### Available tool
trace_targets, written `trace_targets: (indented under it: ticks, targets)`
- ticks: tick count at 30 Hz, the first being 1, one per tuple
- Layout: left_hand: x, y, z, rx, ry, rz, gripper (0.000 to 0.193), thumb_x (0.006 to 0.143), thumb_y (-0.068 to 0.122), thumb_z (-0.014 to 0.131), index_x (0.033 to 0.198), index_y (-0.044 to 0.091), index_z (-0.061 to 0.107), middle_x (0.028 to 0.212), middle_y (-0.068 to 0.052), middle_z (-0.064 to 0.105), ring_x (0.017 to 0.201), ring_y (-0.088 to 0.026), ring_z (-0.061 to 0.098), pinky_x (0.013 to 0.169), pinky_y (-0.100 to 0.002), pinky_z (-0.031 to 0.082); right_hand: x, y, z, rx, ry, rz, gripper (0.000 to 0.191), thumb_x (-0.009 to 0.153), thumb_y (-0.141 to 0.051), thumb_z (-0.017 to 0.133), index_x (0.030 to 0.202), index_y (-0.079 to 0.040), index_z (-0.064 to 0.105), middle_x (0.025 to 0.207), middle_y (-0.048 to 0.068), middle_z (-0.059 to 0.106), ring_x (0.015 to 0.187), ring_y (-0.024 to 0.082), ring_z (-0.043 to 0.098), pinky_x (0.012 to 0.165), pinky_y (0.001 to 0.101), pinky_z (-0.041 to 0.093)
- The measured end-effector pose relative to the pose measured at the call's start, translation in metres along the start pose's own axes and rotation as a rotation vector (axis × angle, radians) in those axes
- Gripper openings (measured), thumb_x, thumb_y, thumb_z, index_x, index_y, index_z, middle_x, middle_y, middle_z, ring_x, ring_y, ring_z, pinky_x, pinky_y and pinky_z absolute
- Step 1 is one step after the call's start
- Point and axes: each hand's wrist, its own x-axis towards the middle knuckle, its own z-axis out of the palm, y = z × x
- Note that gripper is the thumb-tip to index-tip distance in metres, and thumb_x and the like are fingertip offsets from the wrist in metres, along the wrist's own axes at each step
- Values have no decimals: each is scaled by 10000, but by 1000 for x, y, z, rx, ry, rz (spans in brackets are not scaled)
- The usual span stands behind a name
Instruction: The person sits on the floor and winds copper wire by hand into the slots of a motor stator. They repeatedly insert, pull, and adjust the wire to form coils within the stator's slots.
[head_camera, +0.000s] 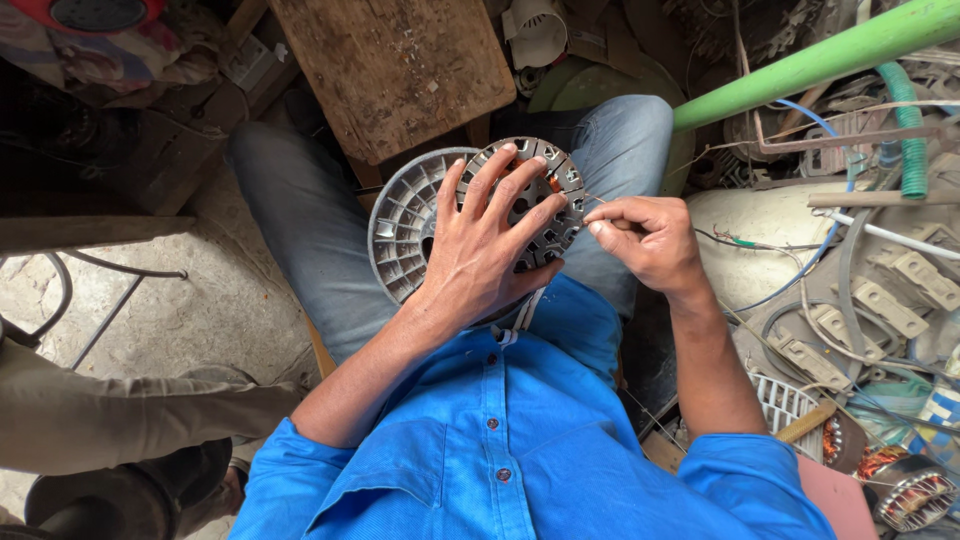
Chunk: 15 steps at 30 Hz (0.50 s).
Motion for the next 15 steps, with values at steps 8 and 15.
trace_targets:
  ticks: [8,15]
  targets:
    - [0,0,3,-2,6,0,737,755,471,867,1394,243,581,1546,-78,426,1503,-328,316,1217,-663,229,8,-32,4,-84,-48,-104,97,907,-39,741,979,25,749,743,2,643,617,34,506,548,223,408]
    - [1,-1,2,-4,-18,-25,855,752,510,862,1452,156,524,1541,-80,430,1506,-320,316,1226,-653,218,41,-43,13,-177,-94,-276,71,915,-27,744,965,22,739,737,31,621,637,72,544,581,246,430]
